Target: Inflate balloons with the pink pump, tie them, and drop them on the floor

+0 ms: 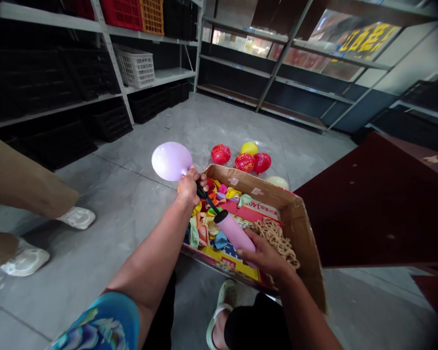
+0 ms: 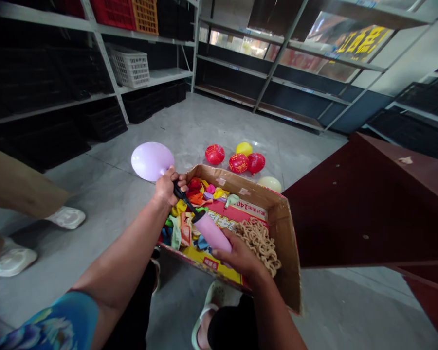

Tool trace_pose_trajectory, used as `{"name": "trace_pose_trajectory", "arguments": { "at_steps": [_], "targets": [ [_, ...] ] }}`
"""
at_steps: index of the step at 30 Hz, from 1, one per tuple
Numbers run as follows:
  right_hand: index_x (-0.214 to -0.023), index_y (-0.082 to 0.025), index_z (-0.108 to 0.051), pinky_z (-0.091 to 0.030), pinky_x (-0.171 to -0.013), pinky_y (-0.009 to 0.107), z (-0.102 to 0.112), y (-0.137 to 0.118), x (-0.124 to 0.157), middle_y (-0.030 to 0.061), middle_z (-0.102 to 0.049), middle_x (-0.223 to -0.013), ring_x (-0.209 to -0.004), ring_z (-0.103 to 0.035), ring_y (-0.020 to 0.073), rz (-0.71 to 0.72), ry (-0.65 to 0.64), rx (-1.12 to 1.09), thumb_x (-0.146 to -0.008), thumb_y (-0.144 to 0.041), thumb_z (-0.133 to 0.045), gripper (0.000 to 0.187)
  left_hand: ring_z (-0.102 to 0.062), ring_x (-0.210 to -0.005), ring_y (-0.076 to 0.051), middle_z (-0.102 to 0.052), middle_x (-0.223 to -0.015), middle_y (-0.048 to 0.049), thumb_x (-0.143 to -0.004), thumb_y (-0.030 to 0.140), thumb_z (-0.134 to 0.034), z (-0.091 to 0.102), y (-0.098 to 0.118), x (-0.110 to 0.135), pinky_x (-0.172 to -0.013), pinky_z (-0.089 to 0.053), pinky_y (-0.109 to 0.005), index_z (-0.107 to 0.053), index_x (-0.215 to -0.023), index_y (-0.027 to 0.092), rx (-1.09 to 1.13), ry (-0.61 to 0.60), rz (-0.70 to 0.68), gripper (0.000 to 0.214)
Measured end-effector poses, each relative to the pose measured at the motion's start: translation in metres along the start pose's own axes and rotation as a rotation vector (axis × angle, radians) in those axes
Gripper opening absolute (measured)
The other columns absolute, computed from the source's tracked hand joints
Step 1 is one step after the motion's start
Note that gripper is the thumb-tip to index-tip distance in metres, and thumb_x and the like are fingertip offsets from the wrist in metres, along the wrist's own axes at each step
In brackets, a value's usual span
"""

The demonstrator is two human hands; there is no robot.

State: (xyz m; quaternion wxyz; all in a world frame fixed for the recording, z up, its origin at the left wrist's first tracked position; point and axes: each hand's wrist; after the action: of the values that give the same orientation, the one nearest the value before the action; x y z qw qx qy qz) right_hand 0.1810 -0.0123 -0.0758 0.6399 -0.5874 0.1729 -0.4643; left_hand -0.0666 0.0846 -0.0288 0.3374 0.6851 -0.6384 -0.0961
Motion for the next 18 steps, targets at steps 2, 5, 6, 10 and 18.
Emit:
{"name": "trace_pose_trajectory", "arguments": {
  "at_steps": [2, 5, 6, 10, 18],
  "targets": [
    [-0.108, -0.018, -0.055, -0.043, -0.055, 0.025, -0.01, -0.007, -0.006, 0.0008, -0.056, -0.085, -0.065, -0.049, 0.0129, 0.03, 0.045, 0.028, -0.073, -0.044, -0.068, 0.045, -0.036, -0.037, -0.007, -0.043, -0.05, 0.0003, -0.084, 0.035, -0.045, -0.003, -0.01, 0.003, -0.035, -0.029, -0.02, -0.028, -0.055, 0.019, -0.036, -0.001, 0.023, 0.038],
    [-0.103, -0.016, -0.056, -0.04, -0.053, 0.023, -0.017, -0.016, -0.01, -0.0005, -0.055, -0.08, -0.062, -0.046, 0.0113, 0.041, 0.103, 0.073, -0.07, -0.041, -0.07, 0.043, -0.038, -0.037, -0.008, -0.045, -0.051, -0.0005, -0.083, 0.037, -0.048, -0.007, -0.019, 0.007, -0.035, -0.03, -0.021, -0.028, -0.055, 0.019, -0.068, -0.008, 0.06, 0.038],
    [-0.104, -0.016, -0.056, -0.04, -0.053, 0.023, -0.018, -0.017, -0.009, -0.0007, -0.055, -0.079, -0.061, -0.045, 0.011, 0.032, 0.093, 0.074, -0.07, -0.04, -0.071, 0.044, -0.038, -0.036, -0.007, -0.045, -0.051, -0.0003, -0.083, 0.037, -0.048, -0.008, -0.02, 0.008, -0.034, -0.03, -0.021, -0.028, -0.055, 0.019, -0.07, -0.011, 0.063, 0.038],
    [-0.114, -0.016, -0.055, -0.042, -0.056, 0.023, -0.006, -0.014, 0.002, 0.0007, -0.059, -0.083, -0.064, -0.049, 0.0122, -0.011, 0.01, 0.056, -0.072, -0.037, -0.069, 0.049, -0.033, -0.034, -0.006, -0.044, -0.051, 0.0008, -0.086, 0.037, -0.045, -0.008, -0.007, 0.006, -0.032, -0.027, -0.02, -0.028, -0.056, 0.019, -0.04, 0.008, 0.025, 0.038],
    [-0.117, -0.018, -0.055, -0.049, -0.078, 0.033, 0.035, 0.016, 0.034, 0.0056, -0.064, -0.102, -0.091, -0.059, 0.0229, -0.108, -0.098, -0.076, -0.069, -0.041, -0.071, 0.057, -0.034, -0.037, -0.005, -0.043, -0.052, 0.0013, -0.086, 0.037, -0.045, -0.001, 0.016, -0.002, -0.032, -0.026, -0.017, -0.027, -0.057, 0.019, 0.022, 0.046, -0.073, 0.038]
  ]
}}
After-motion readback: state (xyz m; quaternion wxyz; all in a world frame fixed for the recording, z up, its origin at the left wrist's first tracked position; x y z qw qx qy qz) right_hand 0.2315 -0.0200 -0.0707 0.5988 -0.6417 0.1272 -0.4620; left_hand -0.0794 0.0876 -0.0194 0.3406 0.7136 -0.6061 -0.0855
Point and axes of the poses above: each hand's wrist, its own x-axis away from the middle knuckle, its own z-axis out of the back of the hand, y = z × x
